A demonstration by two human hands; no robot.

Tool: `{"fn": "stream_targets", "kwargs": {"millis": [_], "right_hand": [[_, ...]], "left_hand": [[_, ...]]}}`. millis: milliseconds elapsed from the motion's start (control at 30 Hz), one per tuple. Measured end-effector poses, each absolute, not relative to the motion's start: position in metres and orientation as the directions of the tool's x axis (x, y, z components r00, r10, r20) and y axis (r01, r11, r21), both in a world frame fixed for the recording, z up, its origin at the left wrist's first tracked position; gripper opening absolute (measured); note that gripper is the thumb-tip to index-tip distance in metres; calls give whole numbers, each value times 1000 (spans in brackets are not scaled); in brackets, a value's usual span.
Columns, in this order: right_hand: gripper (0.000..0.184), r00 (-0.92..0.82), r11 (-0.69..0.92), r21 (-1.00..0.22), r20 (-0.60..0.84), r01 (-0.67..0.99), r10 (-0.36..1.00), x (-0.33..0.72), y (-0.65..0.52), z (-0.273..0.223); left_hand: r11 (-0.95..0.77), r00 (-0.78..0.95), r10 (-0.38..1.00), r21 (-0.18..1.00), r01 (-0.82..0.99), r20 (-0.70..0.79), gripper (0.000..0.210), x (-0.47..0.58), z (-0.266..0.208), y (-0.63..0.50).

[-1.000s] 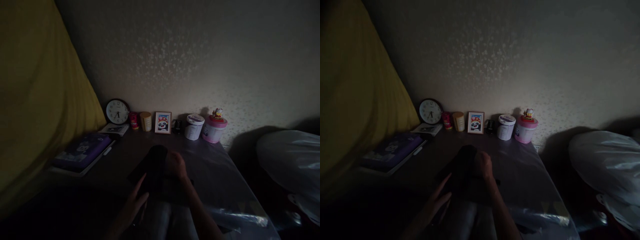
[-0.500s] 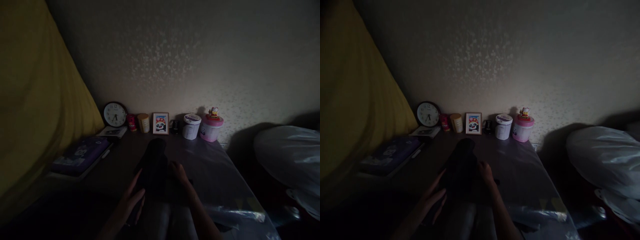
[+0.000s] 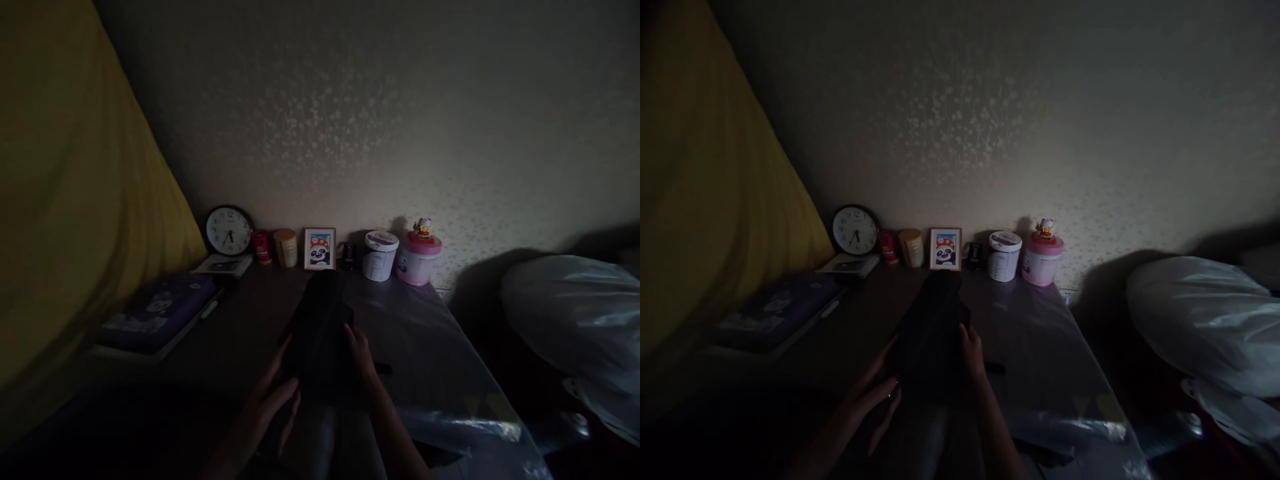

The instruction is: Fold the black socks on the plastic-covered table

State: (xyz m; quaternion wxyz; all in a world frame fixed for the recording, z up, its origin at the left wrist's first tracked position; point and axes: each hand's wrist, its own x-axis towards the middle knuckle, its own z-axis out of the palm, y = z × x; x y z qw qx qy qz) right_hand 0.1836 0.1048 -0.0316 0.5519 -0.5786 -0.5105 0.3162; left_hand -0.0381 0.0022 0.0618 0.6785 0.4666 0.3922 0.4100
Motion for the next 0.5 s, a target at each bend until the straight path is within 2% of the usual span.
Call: {"fn": "stream_targets", "kwargs": {"millis": [133, 200, 367, 500], "right_hand": [[54, 430, 112, -959, 219, 259, 876, 189, 108, -30], [53, 446, 123, -948, 250, 293, 859, 196, 106, -25], [47, 382, 160, -904, 321, 396, 866, 206, 102, 0], [46, 297, 169, -892, 311, 420, 903, 198, 111, 15]], "left_hand": [[279, 369, 914, 923, -267, -169, 84, -30, 53, 2], [300, 359, 915, 907, -296, -185, 85, -27, 47, 3], [343, 377, 898, 897, -278, -227, 88, -28, 27, 8], [344, 397, 891, 897, -278, -219, 89, -31, 14, 11]]}}
